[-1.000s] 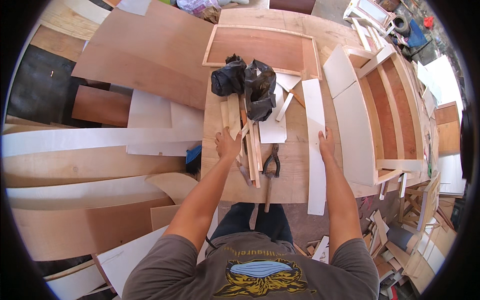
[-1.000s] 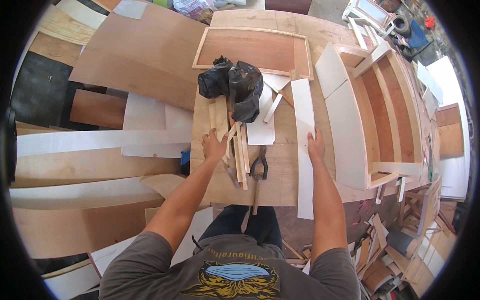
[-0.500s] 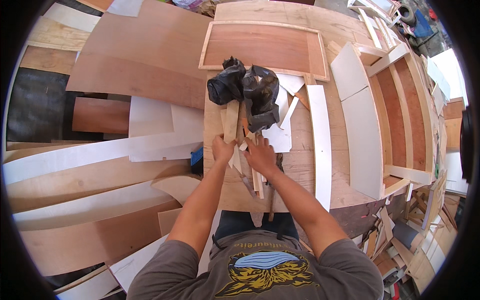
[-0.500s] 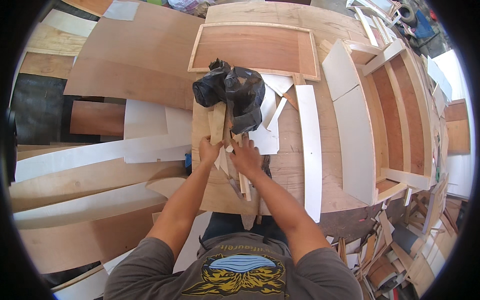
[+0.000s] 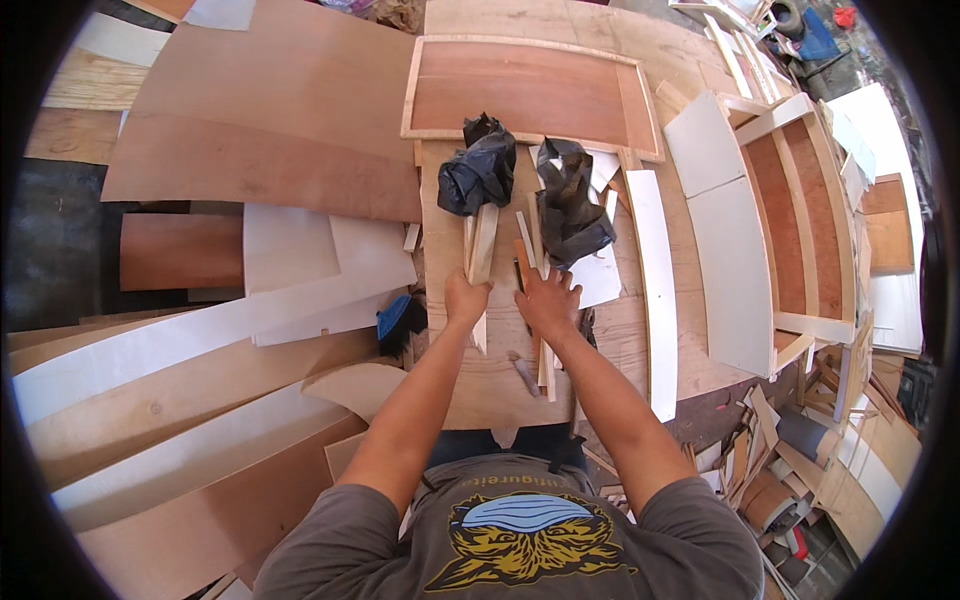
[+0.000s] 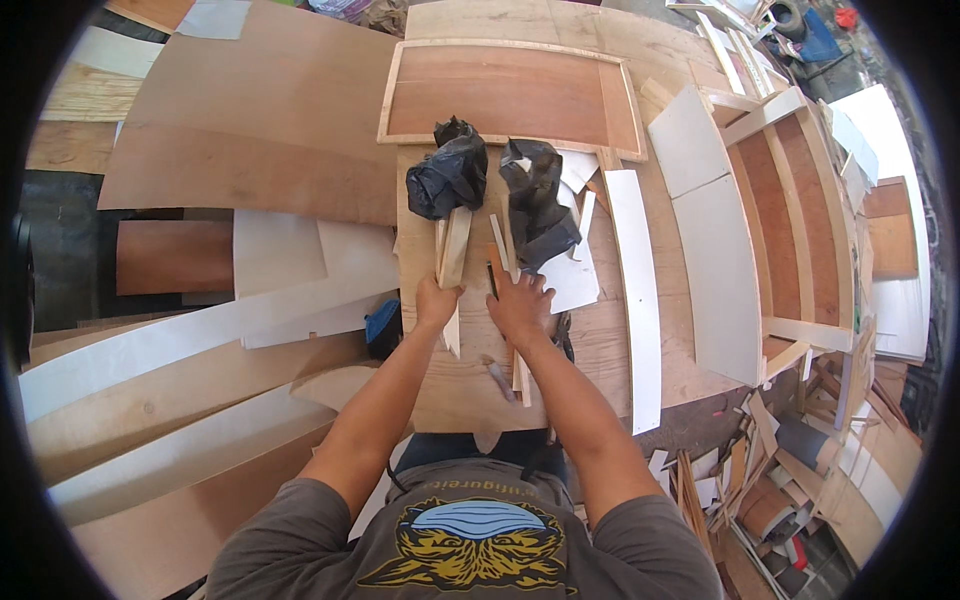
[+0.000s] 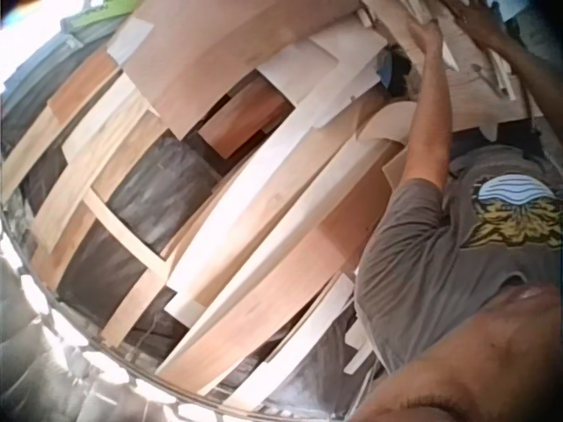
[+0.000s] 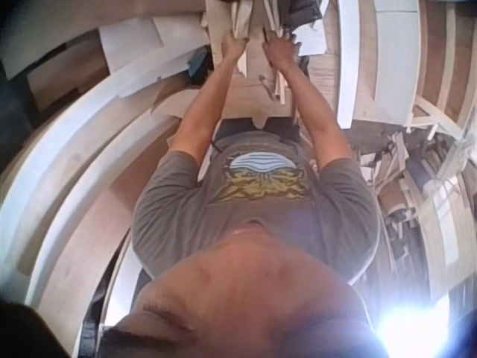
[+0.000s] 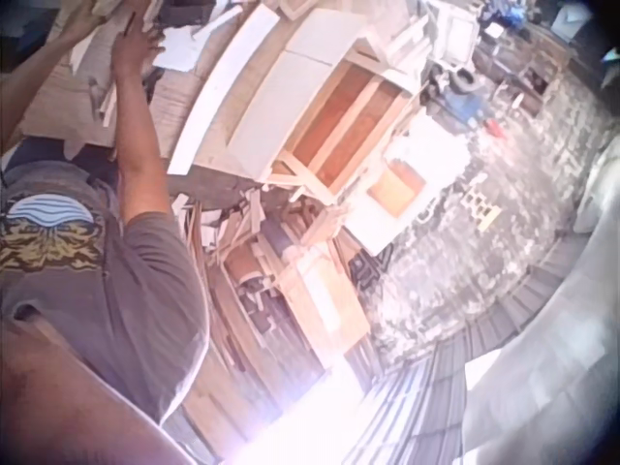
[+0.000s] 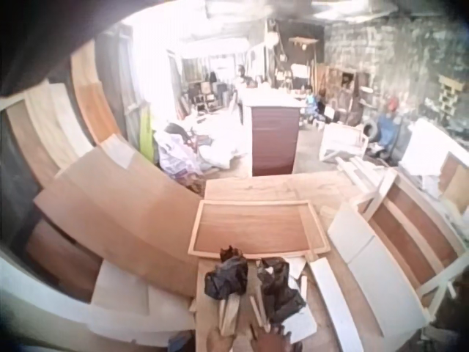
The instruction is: The person handles a wooden crate, uses pliers to remove a staple from a piece of wood, and uses a hammer to drive a nail into a wooden board at a workshop.
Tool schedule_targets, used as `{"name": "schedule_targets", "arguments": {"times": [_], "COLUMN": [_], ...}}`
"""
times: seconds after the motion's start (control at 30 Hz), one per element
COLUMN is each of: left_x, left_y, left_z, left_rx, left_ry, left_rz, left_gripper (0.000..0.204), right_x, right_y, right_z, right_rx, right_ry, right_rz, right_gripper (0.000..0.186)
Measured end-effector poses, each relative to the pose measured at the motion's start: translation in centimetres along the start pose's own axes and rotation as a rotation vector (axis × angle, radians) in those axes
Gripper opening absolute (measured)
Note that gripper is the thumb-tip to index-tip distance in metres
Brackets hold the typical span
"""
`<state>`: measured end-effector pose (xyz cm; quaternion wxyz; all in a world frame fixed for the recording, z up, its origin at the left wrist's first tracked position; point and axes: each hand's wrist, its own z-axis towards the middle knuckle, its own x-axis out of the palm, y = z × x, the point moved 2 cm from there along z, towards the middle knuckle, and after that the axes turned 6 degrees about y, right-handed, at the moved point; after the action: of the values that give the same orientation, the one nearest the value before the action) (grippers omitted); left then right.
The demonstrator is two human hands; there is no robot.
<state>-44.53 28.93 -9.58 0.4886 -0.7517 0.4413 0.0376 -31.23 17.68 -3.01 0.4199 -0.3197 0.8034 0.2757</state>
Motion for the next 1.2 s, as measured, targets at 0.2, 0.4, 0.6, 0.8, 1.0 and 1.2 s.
{"name": "schedule_targets", "arguments": {"times": [0.2,0.4,0.6,0.8,1.0,1.2], "left_x": [-1.4,-1.3,-1.1,-0.7,-0.6,1.3], "left_y": [0.4,1.4,1.0,0.4,1.1,1.7], "left_z": [-0.7,-0.5,-1.0,-0.9,0.2,0.7], "left_rx": [0.066,0.112,0.114,0.150,0.193,0.159], "left_ry": [-0.023,0.032,0.071,0.094,0.075,0.137], "left_rz": [-0.121,-0.168,-0.246,-0.172,-0.206,-0.201], "left_gripper": [0.039,0.040,0.042,0.049,0.044,0.043], "right_x": [1.0,3.2,4.2,5.3,2.3,2.2], "right_y": [-0.4,1.3,2.4,2.9,1.6,-11.5], "right_z": [1.7,1.4,2.5,2.6,-0.5,-4.3], "right_rx": [0.074,0.030,0.109,0.015,0.064,0.356], "right_ry": [-0.004,-0.211,-0.274,-0.143,-0.193,-0.310], "right_rz": [-0.018,-0.132,-0.096,0.025,0.619,0.444], "right_gripper": [0.049,0.036,0.027,0.026,0.023,0.021]}}
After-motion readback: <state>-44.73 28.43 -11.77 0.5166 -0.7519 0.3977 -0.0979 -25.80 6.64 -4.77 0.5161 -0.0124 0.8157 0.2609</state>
